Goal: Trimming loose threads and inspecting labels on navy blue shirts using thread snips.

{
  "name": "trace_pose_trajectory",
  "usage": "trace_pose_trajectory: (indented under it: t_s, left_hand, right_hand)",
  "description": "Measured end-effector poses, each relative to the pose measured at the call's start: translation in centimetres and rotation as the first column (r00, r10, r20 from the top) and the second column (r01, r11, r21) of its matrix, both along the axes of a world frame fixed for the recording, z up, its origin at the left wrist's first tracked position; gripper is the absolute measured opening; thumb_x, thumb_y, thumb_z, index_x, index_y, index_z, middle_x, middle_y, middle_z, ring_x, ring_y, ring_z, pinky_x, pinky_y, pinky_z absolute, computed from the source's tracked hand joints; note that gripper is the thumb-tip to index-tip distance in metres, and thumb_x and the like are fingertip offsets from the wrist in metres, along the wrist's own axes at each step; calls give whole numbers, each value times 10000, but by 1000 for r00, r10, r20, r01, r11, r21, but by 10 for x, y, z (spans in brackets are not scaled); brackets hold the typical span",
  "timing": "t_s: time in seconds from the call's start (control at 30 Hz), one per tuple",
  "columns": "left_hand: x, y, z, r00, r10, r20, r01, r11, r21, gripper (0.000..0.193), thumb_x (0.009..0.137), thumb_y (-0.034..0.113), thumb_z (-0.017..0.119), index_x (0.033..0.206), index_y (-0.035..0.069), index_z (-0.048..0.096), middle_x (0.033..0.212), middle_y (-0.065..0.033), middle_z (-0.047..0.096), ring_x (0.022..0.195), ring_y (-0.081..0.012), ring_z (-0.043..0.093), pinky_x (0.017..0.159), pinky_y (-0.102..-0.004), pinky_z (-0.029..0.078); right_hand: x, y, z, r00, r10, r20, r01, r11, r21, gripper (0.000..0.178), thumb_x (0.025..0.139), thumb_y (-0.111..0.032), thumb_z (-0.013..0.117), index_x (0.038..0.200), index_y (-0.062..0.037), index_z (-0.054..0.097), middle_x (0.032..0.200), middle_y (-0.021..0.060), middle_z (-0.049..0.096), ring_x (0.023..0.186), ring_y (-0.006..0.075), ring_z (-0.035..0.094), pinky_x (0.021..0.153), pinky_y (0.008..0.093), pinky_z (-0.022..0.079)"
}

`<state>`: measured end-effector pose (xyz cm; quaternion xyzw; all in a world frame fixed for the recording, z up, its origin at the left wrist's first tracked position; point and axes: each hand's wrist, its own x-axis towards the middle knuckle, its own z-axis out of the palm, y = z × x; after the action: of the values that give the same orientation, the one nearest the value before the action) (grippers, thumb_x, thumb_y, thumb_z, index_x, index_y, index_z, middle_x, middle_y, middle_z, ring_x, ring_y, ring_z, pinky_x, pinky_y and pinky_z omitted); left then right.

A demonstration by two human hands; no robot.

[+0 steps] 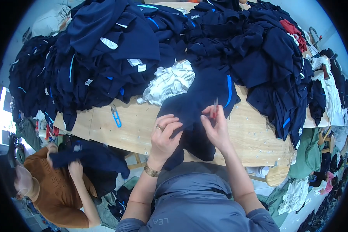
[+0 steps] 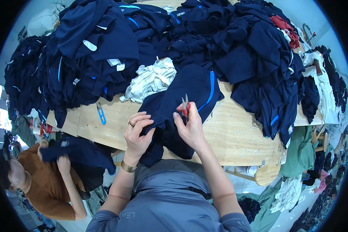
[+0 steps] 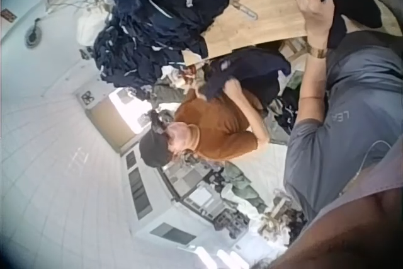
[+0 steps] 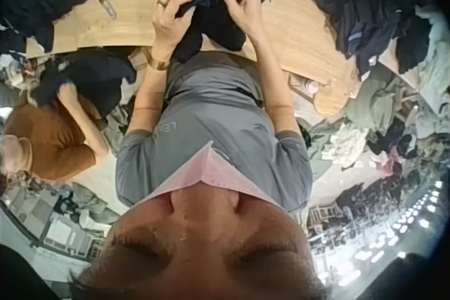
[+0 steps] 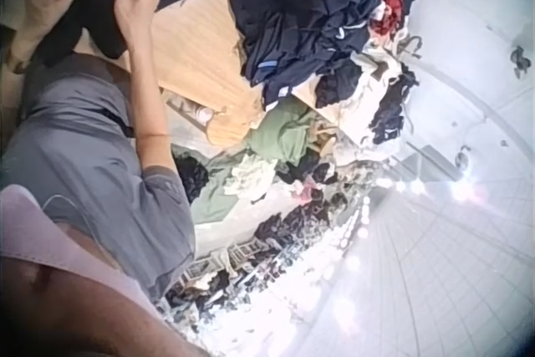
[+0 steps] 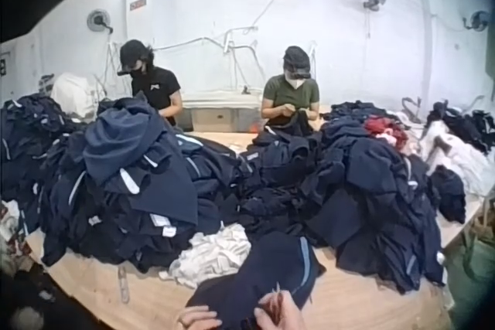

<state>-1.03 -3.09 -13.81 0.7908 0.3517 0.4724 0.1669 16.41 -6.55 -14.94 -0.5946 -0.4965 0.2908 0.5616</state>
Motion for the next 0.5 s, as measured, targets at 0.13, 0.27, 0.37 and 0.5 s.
trace_pose_trajectory:
  t_s: [0.13,0.27,0.37,0.5]
  left_hand:
    - [-1,-4,1,1000,-18,14,18,1000,23,297,570,-57,721,822,50,607,863,-80,606,878,-274,608,733,-342,503]
    - [5,-10,-1,991,94,98,-92,996,-23,268,600,-46,726,806,51,585,814,-93,627,805,-258,641,702,-314,520]
    - [13,-20,-5,957,176,232,-108,955,-276,236,649,-42,715,832,29,582,834,-98,639,806,-213,646,715,-282,514]
    - [18,-27,-6,891,200,406,13,885,-465,224,706,-19,703,883,1,567,873,-105,640,818,-157,630,725,-252,501]
  right_hand:
    - [-9,-5,18,994,107,-37,-100,983,152,242,765,-29,637,912,-13,445,833,63,528,671,131,463,641,257,408]
    - [-22,-9,10,952,159,-260,-132,984,119,278,816,25,597,789,-59,334,869,87,539,741,99,517,665,226,443]
    - [-35,-13,9,852,145,-504,-97,988,119,267,831,28,592,822,-60,339,908,71,530,764,82,530,673,203,457]
    - [-40,-14,9,835,149,-530,-91,987,134,272,833,30,594,860,-66,341,929,60,520,767,67,530,681,184,457]
